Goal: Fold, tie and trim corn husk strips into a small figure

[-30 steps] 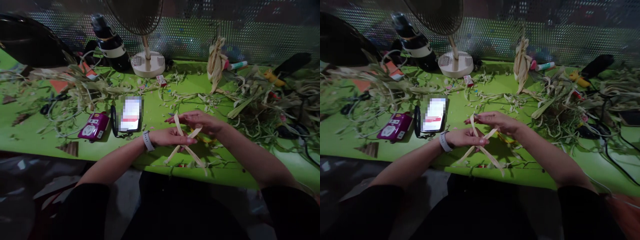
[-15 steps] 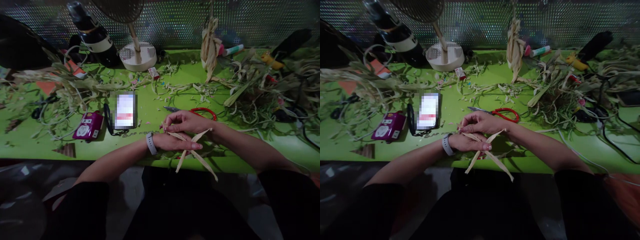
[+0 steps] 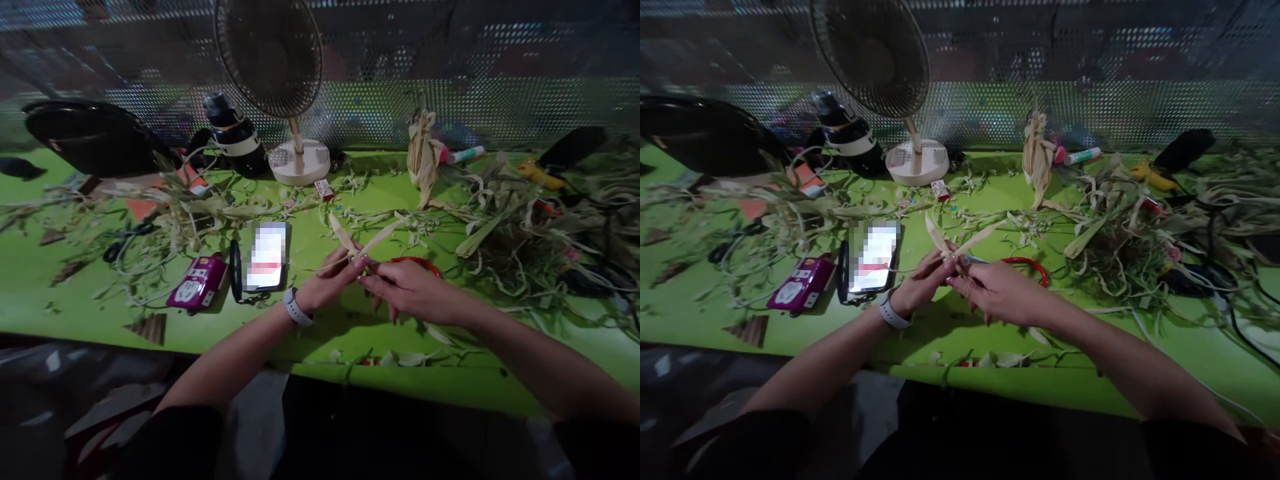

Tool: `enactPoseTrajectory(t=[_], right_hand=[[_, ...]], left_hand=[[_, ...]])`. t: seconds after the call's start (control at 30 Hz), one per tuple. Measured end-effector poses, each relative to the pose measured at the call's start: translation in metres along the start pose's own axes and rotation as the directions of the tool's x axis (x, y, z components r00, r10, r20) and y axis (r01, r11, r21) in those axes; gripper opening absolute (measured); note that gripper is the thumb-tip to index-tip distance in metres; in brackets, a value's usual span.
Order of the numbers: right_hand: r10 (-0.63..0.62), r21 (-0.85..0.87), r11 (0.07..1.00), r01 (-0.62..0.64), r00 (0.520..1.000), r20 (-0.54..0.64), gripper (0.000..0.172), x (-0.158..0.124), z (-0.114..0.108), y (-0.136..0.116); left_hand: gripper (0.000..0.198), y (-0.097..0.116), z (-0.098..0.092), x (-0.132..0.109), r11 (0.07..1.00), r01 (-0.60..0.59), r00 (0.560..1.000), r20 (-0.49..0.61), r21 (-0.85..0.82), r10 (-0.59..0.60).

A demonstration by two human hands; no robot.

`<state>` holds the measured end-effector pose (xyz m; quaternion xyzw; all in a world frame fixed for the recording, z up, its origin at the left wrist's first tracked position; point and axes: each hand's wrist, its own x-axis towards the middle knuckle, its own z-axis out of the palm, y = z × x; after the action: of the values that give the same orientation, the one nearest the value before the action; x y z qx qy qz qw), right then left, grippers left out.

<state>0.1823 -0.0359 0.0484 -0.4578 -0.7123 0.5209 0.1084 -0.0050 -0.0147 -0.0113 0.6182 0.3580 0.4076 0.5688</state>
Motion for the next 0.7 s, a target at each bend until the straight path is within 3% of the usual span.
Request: enactPoseTrajectory(t=[0.1,0.23,0.47,0.6,0.7], right_hand=[[-0.066,0.045,0.997,0.066,0.998,0.016,0.046,0.009,0.010,0.004],[-0.193,-0.061,0.979,0.193,0.981,0.007,0.047,0.011,0.006,0.006],[-0.401,-0.321,0.863,0.390,0.915,0.035,0.040,0.017,0.009,0.016],[-0.422,-0.454,0.806,0.380,0.907,0.009,0.040,0.024,0.017,0.028],[-0.445,-0.541,0.747,0.387,0.895,0.026,0.039,0.021,0.016,0.029]], left_hand=[[0.044,0.002,-0.004,0.001,0.991,-0.078,0.997,0.038,0.108,0.074],[0.042,0.006,-0.010,0.004,0.967,-0.169,0.984,0.093,0.190,0.154],[0.041,0.014,-0.011,0.002,0.975,-0.020,0.999,0.035,0.220,0.012],[0.039,0.007,-0.010,0.004,0.990,0.006,0.999,0.032,0.143,-0.011],[0.034,0.003,-0.012,0.006,0.990,0.049,0.993,0.103,0.131,-0.063]])
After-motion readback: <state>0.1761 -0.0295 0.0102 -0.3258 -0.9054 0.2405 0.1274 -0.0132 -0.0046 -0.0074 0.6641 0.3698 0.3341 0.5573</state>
